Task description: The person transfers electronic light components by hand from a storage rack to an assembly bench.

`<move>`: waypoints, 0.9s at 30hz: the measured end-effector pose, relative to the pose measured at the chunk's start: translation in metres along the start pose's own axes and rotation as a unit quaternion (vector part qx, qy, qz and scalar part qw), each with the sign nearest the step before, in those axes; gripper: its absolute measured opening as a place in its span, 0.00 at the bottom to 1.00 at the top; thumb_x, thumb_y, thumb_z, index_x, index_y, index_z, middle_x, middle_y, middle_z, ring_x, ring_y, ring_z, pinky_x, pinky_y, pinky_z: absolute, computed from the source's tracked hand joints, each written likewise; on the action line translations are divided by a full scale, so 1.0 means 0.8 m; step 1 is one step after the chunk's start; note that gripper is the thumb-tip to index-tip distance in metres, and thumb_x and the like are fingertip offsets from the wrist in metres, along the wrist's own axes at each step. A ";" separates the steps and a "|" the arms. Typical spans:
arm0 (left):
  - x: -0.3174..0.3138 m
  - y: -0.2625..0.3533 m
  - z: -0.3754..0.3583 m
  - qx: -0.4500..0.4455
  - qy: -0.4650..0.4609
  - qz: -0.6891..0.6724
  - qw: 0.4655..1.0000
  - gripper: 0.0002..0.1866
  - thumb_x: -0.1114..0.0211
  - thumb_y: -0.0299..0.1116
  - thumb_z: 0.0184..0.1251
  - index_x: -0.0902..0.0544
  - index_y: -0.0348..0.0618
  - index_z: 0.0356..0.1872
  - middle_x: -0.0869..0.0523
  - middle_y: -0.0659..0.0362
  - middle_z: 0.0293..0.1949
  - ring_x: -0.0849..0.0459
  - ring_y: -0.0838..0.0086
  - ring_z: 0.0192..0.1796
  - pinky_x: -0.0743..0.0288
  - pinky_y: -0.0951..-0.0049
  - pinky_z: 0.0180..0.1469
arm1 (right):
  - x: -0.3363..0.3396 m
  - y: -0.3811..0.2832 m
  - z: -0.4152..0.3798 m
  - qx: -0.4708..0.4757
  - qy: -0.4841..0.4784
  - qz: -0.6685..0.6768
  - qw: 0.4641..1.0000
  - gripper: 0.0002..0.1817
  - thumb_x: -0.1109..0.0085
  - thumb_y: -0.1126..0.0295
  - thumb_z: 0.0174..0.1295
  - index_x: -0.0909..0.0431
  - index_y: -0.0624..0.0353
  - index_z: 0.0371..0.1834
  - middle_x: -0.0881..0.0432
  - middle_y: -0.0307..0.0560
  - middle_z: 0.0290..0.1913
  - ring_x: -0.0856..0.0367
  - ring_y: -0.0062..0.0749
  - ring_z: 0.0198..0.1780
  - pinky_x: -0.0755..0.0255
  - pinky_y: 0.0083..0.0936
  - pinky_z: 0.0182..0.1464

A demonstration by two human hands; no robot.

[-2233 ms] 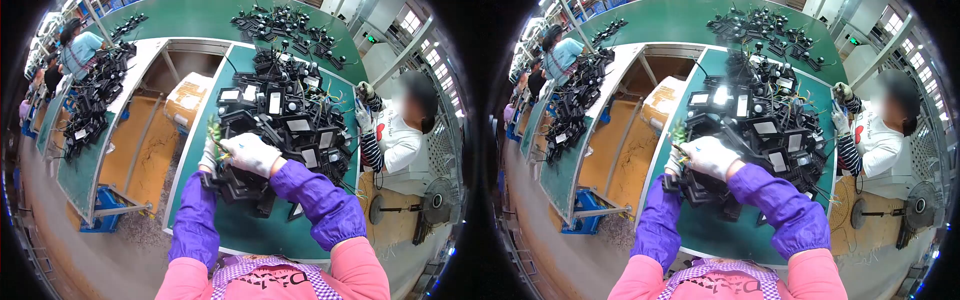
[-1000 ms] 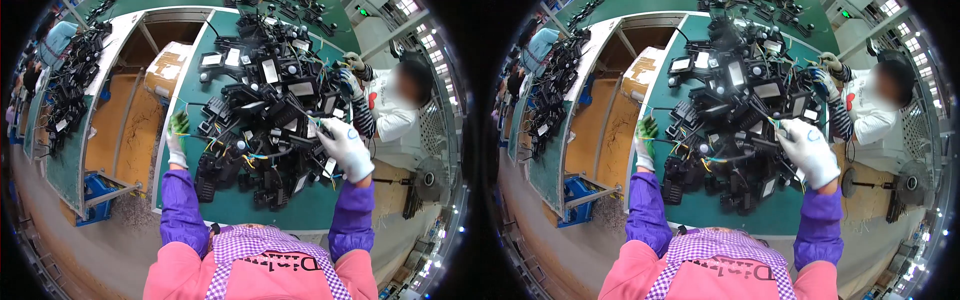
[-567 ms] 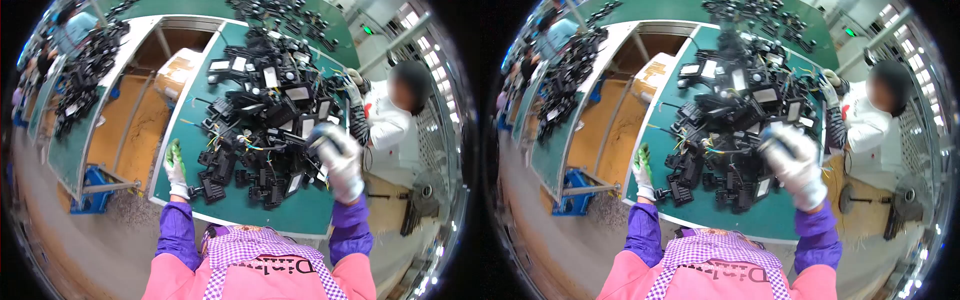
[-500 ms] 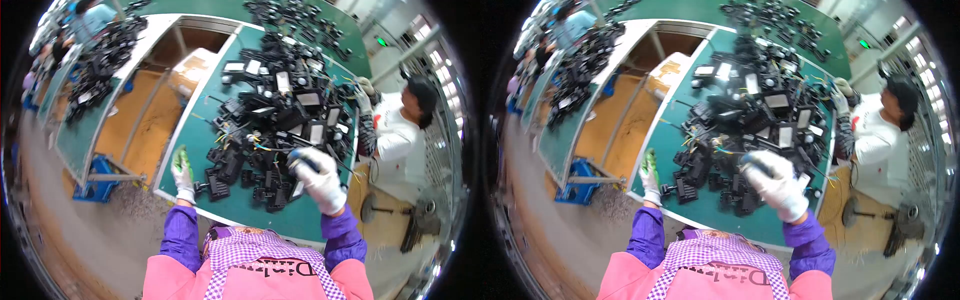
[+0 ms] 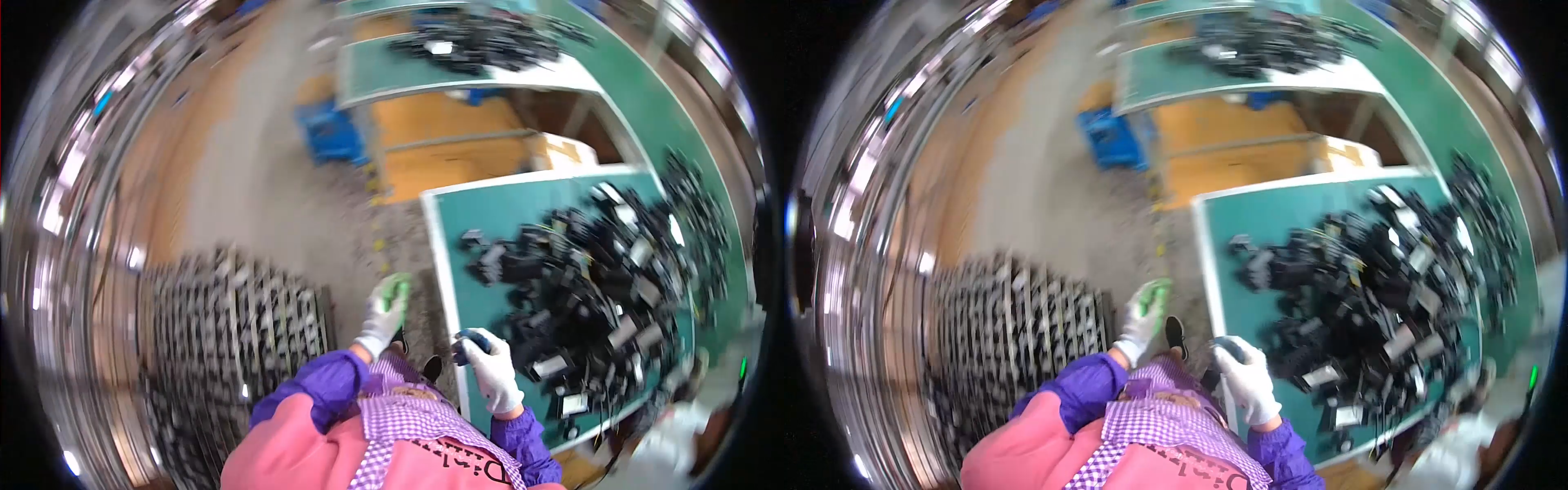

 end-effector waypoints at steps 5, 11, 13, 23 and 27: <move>0.102 0.005 -0.079 -0.027 0.096 0.018 0.995 0.10 0.38 0.27 0.63 0.18 0.39 0.45 0.16 0.50 0.46 0.17 0.58 0.48 0.25 0.66 0.52 | -0.072 0.023 -0.011 -0.107 -0.110 0.064 0.986 0.09 0.45 0.73 0.66 0.23 0.66 0.45 0.17 0.44 0.33 0.18 0.26 0.30 0.22 0.23 0.34; 0.221 -0.008 -0.162 0.028 0.228 0.011 0.973 0.11 0.37 0.28 0.62 0.18 0.39 0.45 0.16 0.49 0.46 0.17 0.57 0.48 0.25 0.66 0.52 | -0.174 0.044 -0.014 -0.135 -0.259 -0.051 0.955 0.08 0.44 0.70 0.66 0.21 0.63 0.43 0.17 0.42 0.31 0.19 0.26 0.29 0.23 0.23 0.31; 0.254 -0.030 -0.198 0.046 0.273 0.012 0.961 0.12 0.37 0.29 0.62 0.18 0.39 0.46 0.16 0.49 0.46 0.17 0.56 0.48 0.25 0.65 0.51 | -0.224 0.053 -0.012 -0.119 -0.324 -0.101 0.933 0.09 0.45 0.71 0.66 0.21 0.65 0.43 0.18 0.42 0.31 0.20 0.25 0.28 0.24 0.22 0.31; 0.464 -0.081 -0.373 0.101 0.461 0.032 0.881 0.14 0.38 0.28 0.61 0.20 0.37 0.49 0.16 0.49 0.43 0.16 0.56 0.44 0.24 0.67 0.48 | -0.508 0.066 -0.120 -0.132 -0.496 -0.233 0.826 0.10 0.45 0.73 0.65 0.21 0.69 0.43 0.19 0.39 0.32 0.24 0.20 0.30 0.28 0.20 0.35; 0.540 -0.079 -0.441 0.100 0.555 -0.088 0.821 0.14 0.40 0.21 0.61 0.19 0.38 0.49 0.15 0.53 0.45 0.16 0.68 0.48 0.24 0.72 0.51 | -0.619 0.076 -0.157 -0.162 -0.574 -0.293 0.747 0.13 0.45 0.70 0.66 0.21 0.70 0.45 0.18 0.43 0.34 0.21 0.23 0.34 0.26 0.21 0.38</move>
Point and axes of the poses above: each hand's wrist, its own z-axis towards the middle knuckle, its own x-axis out of the back of the hand, y = z × x, the point moved 2 cm from there along z, towards the middle knuckle
